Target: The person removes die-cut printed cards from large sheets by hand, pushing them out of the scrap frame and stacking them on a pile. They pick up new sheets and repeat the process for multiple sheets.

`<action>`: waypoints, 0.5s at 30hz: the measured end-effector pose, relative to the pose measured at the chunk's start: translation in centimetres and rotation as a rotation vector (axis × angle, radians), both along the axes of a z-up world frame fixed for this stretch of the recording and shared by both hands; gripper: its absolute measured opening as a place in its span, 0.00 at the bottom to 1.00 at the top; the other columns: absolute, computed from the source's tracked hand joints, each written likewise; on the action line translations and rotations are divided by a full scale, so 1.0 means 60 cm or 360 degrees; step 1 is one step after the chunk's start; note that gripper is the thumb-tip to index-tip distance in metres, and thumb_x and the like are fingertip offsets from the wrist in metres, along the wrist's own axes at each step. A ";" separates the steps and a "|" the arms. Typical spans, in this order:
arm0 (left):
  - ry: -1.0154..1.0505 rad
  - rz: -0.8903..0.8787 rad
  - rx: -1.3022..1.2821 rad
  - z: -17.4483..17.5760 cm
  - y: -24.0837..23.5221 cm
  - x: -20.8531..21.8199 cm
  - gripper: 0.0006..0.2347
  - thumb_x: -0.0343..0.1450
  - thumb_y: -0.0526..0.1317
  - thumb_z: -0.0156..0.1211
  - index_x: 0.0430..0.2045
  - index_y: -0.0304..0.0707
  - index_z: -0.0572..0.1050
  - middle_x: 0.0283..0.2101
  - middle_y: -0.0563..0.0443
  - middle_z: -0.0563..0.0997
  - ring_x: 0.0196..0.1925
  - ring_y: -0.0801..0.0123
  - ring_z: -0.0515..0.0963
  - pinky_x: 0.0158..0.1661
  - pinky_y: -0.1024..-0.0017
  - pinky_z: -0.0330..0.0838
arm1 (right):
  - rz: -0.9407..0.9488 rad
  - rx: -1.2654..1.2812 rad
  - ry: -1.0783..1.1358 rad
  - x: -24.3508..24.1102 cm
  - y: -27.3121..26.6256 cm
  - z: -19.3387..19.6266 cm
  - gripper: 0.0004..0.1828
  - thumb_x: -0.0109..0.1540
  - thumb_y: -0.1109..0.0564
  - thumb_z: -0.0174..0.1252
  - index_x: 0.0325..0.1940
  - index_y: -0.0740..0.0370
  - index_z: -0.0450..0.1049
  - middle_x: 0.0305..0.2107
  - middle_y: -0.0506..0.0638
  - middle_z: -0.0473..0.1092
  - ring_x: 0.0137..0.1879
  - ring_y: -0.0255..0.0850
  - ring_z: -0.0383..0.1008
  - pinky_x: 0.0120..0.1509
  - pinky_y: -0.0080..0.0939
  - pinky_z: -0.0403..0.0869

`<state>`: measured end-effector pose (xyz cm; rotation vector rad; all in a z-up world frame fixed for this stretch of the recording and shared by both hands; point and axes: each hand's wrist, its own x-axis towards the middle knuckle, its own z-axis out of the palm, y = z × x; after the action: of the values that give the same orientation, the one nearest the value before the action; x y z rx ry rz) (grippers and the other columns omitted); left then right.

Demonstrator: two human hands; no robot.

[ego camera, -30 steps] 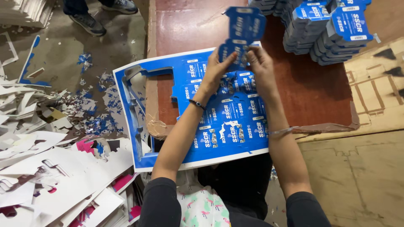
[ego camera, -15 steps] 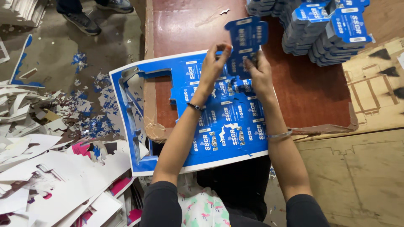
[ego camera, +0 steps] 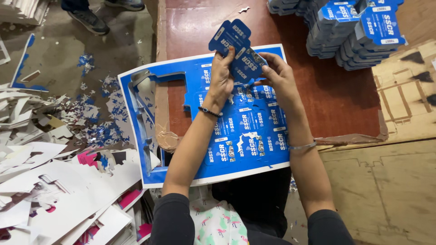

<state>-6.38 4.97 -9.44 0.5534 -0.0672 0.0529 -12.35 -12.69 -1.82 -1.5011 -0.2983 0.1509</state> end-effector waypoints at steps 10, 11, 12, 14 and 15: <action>0.0020 0.0088 0.0050 -0.015 0.000 0.006 0.12 0.74 0.39 0.62 0.46 0.31 0.72 0.43 0.45 0.83 0.42 0.67 0.85 0.44 0.68 0.83 | -0.0140 0.0073 0.0050 -0.010 -0.002 0.015 0.16 0.71 0.55 0.49 0.59 0.64 0.75 0.46 0.52 0.78 0.49 0.37 0.81 0.49 0.34 0.80; 0.0012 0.0103 0.0082 -0.014 0.001 0.006 0.12 0.74 0.39 0.62 0.46 0.31 0.71 0.43 0.45 0.83 0.42 0.67 0.85 0.44 0.68 0.83 | -0.0137 0.0026 0.0016 -0.010 -0.001 0.015 0.16 0.71 0.56 0.50 0.60 0.64 0.75 0.46 0.52 0.78 0.49 0.37 0.81 0.48 0.34 0.79; -0.0003 0.0116 0.0087 -0.013 0.001 0.006 0.12 0.74 0.39 0.62 0.47 0.31 0.71 0.43 0.45 0.83 0.43 0.68 0.85 0.44 0.69 0.82 | -0.0135 -0.0020 -0.0017 -0.009 0.000 0.013 0.16 0.71 0.56 0.52 0.60 0.64 0.74 0.46 0.52 0.78 0.48 0.37 0.81 0.48 0.34 0.79; -0.0031 0.0140 0.0098 -0.010 0.000 0.006 0.12 0.75 0.38 0.62 0.48 0.31 0.71 0.44 0.46 0.83 0.43 0.69 0.84 0.45 0.70 0.82 | -0.0141 -0.0093 -0.0066 -0.008 0.001 0.011 0.16 0.70 0.56 0.54 0.60 0.64 0.74 0.46 0.52 0.78 0.48 0.37 0.80 0.48 0.34 0.79; -0.0015 0.0142 0.0121 -0.009 0.000 0.006 0.12 0.74 0.38 0.62 0.47 0.31 0.71 0.44 0.46 0.83 0.43 0.69 0.84 0.44 0.70 0.82 | -0.0150 -0.0120 -0.0082 -0.008 0.001 0.010 0.16 0.69 0.57 0.55 0.60 0.64 0.74 0.46 0.51 0.78 0.48 0.37 0.80 0.47 0.34 0.79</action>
<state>-6.00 4.94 -9.96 0.6317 -0.0536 0.1401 -12.83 -12.62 -1.24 -1.5924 -0.2648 0.0490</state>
